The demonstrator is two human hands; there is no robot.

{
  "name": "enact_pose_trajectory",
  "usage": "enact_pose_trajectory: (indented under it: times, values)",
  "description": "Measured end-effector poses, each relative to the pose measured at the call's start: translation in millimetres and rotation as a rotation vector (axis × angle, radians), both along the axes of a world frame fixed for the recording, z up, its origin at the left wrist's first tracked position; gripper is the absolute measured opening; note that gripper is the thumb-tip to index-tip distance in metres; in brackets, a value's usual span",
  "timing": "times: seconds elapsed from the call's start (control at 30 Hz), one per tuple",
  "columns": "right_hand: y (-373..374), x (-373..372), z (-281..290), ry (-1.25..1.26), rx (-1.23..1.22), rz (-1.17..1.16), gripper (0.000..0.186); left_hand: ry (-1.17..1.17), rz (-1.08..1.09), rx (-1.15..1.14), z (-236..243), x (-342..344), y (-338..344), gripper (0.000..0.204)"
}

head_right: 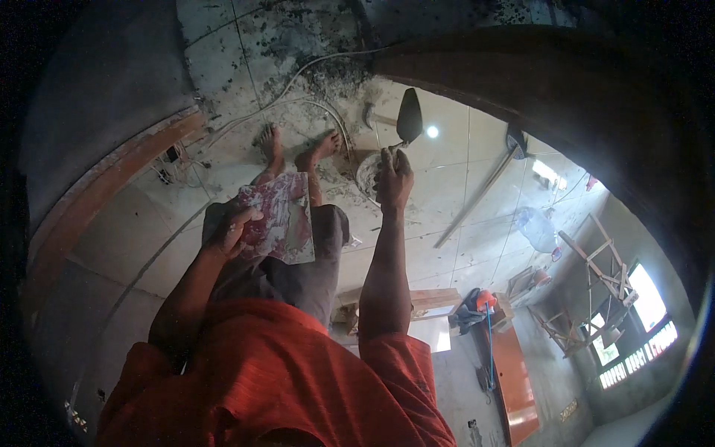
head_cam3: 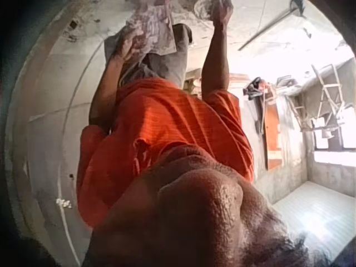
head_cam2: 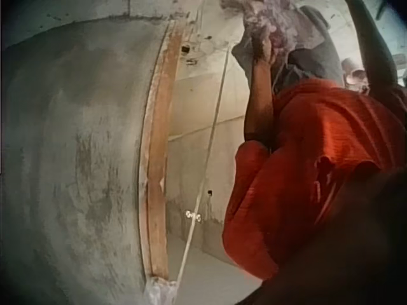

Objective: The person applies plaster to the edge of a wall using a trowel and a hawk, smoothing the material along the corner.

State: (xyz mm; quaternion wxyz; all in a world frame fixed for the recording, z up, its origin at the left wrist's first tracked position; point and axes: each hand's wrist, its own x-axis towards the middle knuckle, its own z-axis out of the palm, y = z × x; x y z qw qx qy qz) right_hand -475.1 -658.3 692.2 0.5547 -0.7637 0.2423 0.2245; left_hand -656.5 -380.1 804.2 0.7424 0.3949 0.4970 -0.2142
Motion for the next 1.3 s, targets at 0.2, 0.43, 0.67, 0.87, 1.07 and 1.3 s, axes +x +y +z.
enact_pose_trajectory:
  times: [0.2, 0.43, 0.67, 0.87, 1.07, 1.3]
  values:
    - [-11.0, 2.5, -49.4, -0.023, -0.118, -0.025, 0.057, 0.029, -0.116, -0.042, -33.5, -1.9, 21.2, 0.025]
    - [-17.8, 15.7, -59.3, 0.004, -0.081, 0.005, 0.039, 0.009, -0.028, -0.050, -53.8, -3.7, 28.6, 0.034]
    - [-34.4, 21.9, -82.4, -0.084, -0.194, 0.096, 0.035, 0.005, 0.066, 0.062, -50.8, 8.1, 10.2, 0.012]
    - [-29.2, 24.6, -75.0, -0.034, -0.166, 0.080, 0.037, 0.021, 0.029, 0.022, -66.9, -9.8, 19.9, 0.021]
    - [-38.7, 25.5, -69.7, -0.066, -0.216, 0.126, 0.038, 0.010, -0.011, -0.019, -71.9, -8.8, 18.5, 0.031]
    - [-31.7, 24.4, -45.3, -0.018, -0.193, 0.052, 0.032, 0.018, 0.001, -0.038, -59.4, 0.6, 14.2, 0.030]
